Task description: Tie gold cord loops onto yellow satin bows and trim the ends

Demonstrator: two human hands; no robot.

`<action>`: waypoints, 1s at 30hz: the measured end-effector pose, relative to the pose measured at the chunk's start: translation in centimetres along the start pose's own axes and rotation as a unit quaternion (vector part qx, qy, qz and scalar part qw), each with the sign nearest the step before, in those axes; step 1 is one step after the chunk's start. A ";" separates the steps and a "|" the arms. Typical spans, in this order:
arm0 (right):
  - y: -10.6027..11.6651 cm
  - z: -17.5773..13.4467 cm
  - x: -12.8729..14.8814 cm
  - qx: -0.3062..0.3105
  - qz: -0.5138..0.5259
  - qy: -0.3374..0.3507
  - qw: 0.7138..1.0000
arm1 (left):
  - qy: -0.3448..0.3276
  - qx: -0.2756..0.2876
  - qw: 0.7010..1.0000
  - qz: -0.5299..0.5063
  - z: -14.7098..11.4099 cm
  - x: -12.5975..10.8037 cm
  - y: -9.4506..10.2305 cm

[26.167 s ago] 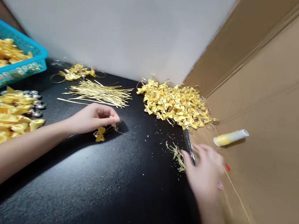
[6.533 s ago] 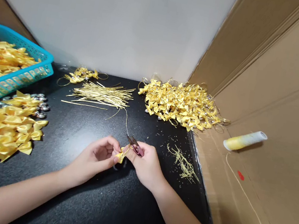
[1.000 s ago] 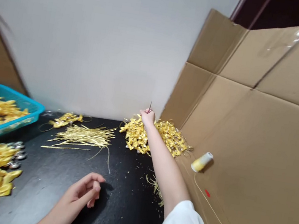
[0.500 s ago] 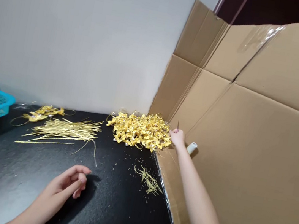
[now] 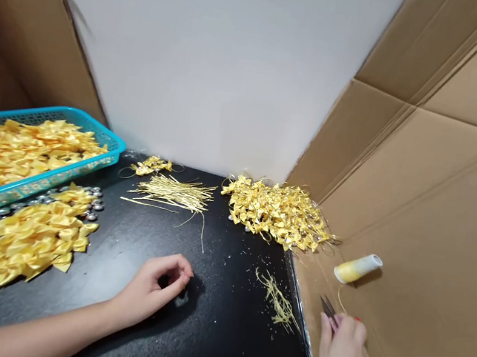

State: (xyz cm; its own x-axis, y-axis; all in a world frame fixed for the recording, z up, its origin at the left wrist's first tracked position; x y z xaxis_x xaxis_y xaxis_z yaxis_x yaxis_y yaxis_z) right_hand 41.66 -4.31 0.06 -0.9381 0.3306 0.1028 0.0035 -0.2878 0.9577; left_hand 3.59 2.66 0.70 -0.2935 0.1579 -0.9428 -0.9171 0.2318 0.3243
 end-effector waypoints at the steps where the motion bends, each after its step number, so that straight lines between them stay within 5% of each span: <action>1: -0.3 -0.6 -0.7 -0.012 -0.021 0.015 1.000 | -0.010 -0.007 1.000 0.015 0.0 -0.3 0.1; 4: -0.4 -0.7 -1.3 -0.037 -0.069 0.059 0.995 | -0.032 -0.021 0.998 0.044 -0.1 -0.7 0.3; 7: 2.0 1.1 1.9 -0.086 -0.068 0.095 0.989 | -0.048 -0.022 0.997 0.054 -0.1 -0.9 0.1; 9: 4.0 2.4 8.1 -0.108 0.026 0.204 0.973 | -0.061 -0.015 0.997 0.053 -0.1 -1.0 -0.1; 11: 5.3 3.0 16.4 -0.081 0.130 0.351 0.924 | -0.080 -0.005 0.996 0.046 -0.2 -1.3 -0.3; 15: 2.5 2.9 32.4 0.095 0.088 0.554 0.823 | -0.106 0.011 0.994 0.035 -0.6 -1.7 -0.5; 18: 0.2 3.7 39.1 0.133 0.086 0.592 0.790 | -0.107 0.014 0.994 0.026 -0.9 -1.6 -0.5; 22: -2.3 4.7 41.8 0.190 0.103 0.608 0.764 | -0.102 0.024 0.994 0.008 -0.8 -1.4 -0.6; 30: -3.2 5.5 40.1 0.232 0.237 0.544 0.771 | -0.112 0.016 0.994 0.007 -0.8 -1.8 -0.4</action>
State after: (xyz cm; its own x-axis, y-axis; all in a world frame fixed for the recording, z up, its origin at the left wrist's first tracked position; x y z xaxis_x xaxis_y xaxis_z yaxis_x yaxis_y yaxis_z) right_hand 5.91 14.84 2.59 -0.5284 -0.7343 0.4262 0.3214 0.2916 0.9009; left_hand 4.26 1.52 2.25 -0.2364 0.3695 -0.8987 -0.9032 0.2576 0.3435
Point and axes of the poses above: each hand's wrist, its own z-axis towards the middle knuckle, its own y-axis out of the back of the hand, x = y × z, the point moved 8 cm from there along z, towards the middle knuckle, and after that the axes turned 5 degrees about y, right-handed, at the moved point
